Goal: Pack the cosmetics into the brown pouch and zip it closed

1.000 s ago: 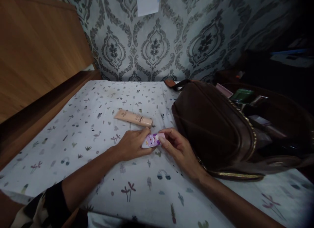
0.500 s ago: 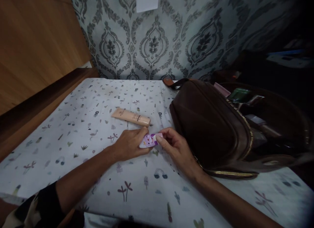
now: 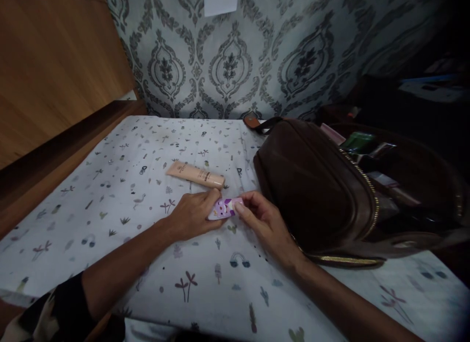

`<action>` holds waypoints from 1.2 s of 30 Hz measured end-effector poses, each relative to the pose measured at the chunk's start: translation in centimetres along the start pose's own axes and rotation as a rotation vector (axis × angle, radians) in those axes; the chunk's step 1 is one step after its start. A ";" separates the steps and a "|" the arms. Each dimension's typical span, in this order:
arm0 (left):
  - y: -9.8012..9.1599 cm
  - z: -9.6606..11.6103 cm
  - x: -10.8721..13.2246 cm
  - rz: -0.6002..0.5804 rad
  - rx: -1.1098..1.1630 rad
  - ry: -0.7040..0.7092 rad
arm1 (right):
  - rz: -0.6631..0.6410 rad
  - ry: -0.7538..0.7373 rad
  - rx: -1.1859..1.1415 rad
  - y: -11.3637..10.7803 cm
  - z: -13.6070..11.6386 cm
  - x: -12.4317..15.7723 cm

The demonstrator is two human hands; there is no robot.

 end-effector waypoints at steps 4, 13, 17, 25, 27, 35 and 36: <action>-0.1 -0.1 0.0 -0.008 -0.012 -0.008 | 0.004 -0.043 -0.045 0.0 0.0 -0.1; -0.3 0.0 0.0 0.027 -0.024 -0.003 | 0.002 -0.037 -0.085 0.1 0.1 0.1; -0.1 0.1 0.0 -0.003 -0.040 -0.011 | 0.012 -0.013 -0.004 0.0 0.2 -0.1; -0.4 -0.3 0.0 0.038 -0.030 -0.031 | -0.008 -0.041 -0.166 0.2 0.2 0.1; -0.4 -0.2 0.0 0.041 -0.043 -0.011 | -0.021 -0.014 -0.162 0.3 0.4 0.1; -0.1 0.0 0.0 0.004 -0.078 0.002 | 0.017 -0.007 -0.048 0.0 0.5 -0.2; -0.2 0.0 0.0 0.001 -0.070 -0.006 | 0.025 -0.022 -0.065 0.0 0.4 -0.2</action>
Point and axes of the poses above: each hand's wrist, its own x-axis away from the middle knuckle, its own y-axis out of the palm, z = x × y, the point moved 4 cm from there along -x, towards the middle knuckle, and after that the axes turned 7 degrees about y, right-handed, at the moved point
